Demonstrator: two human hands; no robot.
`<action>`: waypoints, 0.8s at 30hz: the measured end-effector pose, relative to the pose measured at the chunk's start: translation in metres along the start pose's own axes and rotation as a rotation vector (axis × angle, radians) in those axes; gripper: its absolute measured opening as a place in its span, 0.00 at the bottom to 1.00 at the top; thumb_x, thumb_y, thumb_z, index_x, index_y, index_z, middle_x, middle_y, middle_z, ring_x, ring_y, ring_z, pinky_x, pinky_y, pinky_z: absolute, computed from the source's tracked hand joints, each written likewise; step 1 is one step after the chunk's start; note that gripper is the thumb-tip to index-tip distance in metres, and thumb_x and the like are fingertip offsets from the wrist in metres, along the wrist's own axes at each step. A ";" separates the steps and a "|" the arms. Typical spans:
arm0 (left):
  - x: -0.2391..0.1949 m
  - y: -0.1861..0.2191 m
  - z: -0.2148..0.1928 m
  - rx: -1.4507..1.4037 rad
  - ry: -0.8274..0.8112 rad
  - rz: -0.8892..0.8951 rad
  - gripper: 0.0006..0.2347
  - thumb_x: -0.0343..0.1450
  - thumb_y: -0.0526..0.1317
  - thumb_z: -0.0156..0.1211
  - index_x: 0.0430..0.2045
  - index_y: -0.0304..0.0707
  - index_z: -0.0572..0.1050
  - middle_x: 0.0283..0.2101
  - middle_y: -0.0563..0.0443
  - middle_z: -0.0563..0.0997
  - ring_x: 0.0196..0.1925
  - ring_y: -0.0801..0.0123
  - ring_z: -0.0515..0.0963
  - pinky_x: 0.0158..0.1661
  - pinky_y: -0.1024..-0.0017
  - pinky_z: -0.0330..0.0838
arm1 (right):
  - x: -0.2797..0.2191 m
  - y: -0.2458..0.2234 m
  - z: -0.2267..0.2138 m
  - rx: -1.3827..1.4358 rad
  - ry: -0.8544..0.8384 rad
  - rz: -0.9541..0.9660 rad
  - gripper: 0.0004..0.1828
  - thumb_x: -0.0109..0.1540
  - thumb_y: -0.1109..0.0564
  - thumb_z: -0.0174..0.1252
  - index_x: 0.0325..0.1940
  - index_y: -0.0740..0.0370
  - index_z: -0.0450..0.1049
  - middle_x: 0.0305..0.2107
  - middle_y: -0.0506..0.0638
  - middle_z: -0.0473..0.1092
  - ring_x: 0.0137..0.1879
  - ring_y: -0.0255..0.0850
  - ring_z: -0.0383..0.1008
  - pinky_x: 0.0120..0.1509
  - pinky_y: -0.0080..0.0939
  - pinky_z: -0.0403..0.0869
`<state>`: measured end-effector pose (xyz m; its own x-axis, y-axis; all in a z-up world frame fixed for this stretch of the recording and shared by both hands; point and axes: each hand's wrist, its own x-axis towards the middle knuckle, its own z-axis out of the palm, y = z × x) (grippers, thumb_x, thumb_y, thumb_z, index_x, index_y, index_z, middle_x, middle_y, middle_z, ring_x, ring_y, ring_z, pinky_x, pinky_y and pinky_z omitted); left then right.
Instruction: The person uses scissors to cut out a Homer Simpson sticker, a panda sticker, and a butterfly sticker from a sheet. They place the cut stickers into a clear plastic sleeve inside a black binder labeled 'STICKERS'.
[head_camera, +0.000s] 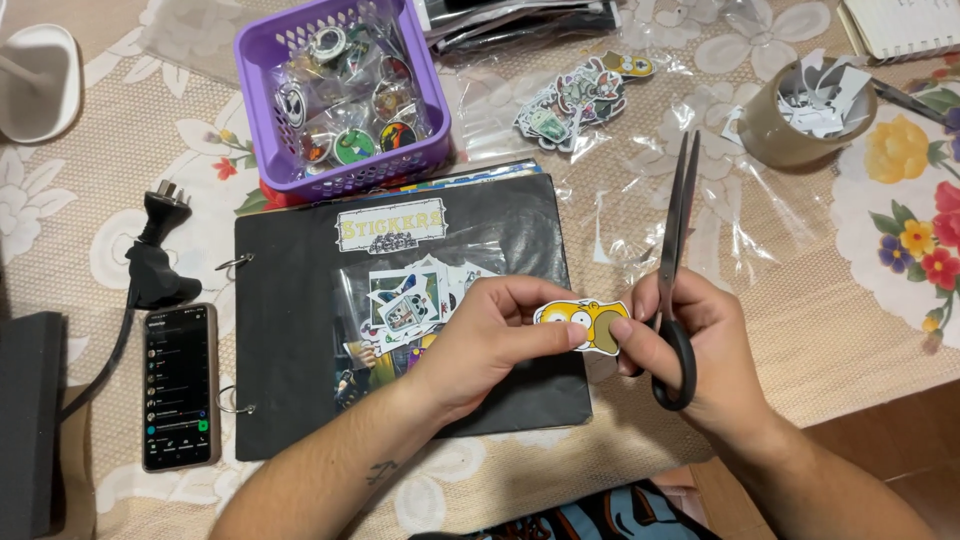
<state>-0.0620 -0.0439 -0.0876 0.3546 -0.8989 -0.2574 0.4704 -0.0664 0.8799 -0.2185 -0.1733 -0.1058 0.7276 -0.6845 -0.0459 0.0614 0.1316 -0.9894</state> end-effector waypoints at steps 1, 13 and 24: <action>0.000 0.001 0.000 0.000 0.000 -0.001 0.16 0.60 0.33 0.73 0.39 0.22 0.81 0.28 0.47 0.81 0.30 0.78 0.80 0.36 0.79 0.79 | 0.000 -0.001 0.001 0.000 0.000 0.000 0.13 0.54 0.66 0.67 0.29 0.68 0.66 0.20 0.60 0.70 0.16 0.41 0.75 0.22 0.38 0.76; 0.002 -0.003 -0.002 0.009 0.000 -0.013 0.16 0.61 0.33 0.71 0.39 0.20 0.80 0.27 0.43 0.80 0.29 0.74 0.81 0.34 0.77 0.81 | -0.003 0.002 0.003 -0.010 0.011 0.008 0.12 0.55 0.66 0.66 0.29 0.67 0.66 0.22 0.59 0.70 0.17 0.40 0.75 0.23 0.37 0.78; 0.009 0.003 0.003 0.136 0.097 -0.022 0.07 0.60 0.32 0.66 0.27 0.26 0.83 0.17 0.48 0.76 0.24 0.79 0.74 0.28 0.80 0.75 | -0.007 0.014 0.003 -0.111 0.032 -0.066 0.11 0.53 0.68 0.68 0.27 0.67 0.69 0.22 0.58 0.73 0.20 0.38 0.76 0.27 0.34 0.78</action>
<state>-0.0599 -0.0533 -0.0862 0.4251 -0.8510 -0.3083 0.3671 -0.1492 0.9181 -0.2205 -0.1647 -0.1185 0.7022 -0.7118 0.0168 0.0307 0.0068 -0.9995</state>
